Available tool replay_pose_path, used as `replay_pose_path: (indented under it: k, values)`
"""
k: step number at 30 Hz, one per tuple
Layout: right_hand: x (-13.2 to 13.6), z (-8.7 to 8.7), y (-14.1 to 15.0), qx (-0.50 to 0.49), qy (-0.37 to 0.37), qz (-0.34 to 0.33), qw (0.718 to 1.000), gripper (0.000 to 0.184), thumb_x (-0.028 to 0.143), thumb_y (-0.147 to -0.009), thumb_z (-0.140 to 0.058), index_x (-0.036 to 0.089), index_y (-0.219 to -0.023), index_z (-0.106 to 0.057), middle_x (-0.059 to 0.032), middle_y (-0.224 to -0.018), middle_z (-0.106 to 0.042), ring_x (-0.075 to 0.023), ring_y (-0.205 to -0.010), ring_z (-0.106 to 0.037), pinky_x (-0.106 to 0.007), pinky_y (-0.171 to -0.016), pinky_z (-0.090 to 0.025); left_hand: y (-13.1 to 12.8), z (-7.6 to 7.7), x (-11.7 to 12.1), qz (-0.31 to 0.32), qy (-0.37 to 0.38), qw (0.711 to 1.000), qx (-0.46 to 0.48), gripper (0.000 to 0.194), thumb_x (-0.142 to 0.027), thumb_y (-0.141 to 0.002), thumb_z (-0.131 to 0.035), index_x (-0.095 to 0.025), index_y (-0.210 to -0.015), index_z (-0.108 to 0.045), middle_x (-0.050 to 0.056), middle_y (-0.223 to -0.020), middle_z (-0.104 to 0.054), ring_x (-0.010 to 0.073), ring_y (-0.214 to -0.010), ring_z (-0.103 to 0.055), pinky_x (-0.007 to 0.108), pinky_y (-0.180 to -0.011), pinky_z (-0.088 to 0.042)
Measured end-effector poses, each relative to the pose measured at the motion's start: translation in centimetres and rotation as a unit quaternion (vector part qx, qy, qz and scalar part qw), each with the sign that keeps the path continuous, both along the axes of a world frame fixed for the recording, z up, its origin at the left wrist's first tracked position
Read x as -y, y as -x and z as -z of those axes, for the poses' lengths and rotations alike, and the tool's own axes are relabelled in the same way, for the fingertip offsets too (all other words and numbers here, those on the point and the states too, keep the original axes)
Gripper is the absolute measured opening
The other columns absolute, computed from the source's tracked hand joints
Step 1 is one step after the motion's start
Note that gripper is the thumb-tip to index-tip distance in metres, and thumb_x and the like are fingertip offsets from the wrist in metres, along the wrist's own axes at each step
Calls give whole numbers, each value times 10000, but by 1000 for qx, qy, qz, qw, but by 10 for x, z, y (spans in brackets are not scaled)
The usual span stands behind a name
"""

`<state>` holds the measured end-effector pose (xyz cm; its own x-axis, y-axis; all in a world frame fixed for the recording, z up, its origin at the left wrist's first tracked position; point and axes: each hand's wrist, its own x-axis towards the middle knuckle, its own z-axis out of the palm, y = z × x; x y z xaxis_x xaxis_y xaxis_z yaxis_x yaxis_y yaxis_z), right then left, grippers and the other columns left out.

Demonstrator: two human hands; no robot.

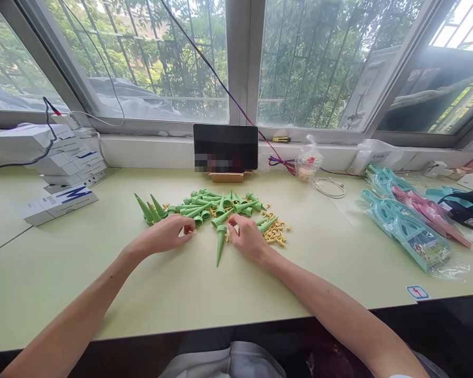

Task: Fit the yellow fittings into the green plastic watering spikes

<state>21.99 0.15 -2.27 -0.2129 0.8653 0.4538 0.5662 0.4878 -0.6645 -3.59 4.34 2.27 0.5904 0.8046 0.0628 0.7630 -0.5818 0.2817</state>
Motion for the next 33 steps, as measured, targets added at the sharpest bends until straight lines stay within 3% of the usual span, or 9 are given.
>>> replay_pose_path:
  k: [11, 25, 33]
  values:
    - [2, 1, 3, 21, 31, -44, 998, 121, 225, -937, -515, 176, -999, -607, -42, -931, -707, -99, -518, -478, -255, -581, -403, -23, 7, 10, 50, -48, 997, 14, 153, -208, -877, -468, -189, -776, -582, 41, -778, -640, 185, -668, -573, 288, -626, -403]
    - [7, -1, 4, 7, 47, -107, 993, 171, 208, -944, -503, 203, -1078, -609, -42, -1057, -717, -88, -535, -517, -261, -627, -444, -33, 19, 14, 39, -153, 971, 179, 116, -245, -946, -497, -195, -947, -601, 12, -870, -592, 78, -518, -413, 246, -565, -381]
    - [7, -5, 5, -36, 17, -60, 997, 186, 299, -976, -482, 179, -1019, -617, -48, -981, -698, -81, -480, -427, -252, -539, -398, -42, 25, 18, 37, -140, 960, 240, 176, -236, -975, -464, -196, -1082, -598, 35, -927, -602, 82, -528, -438, 250, -573, -404]
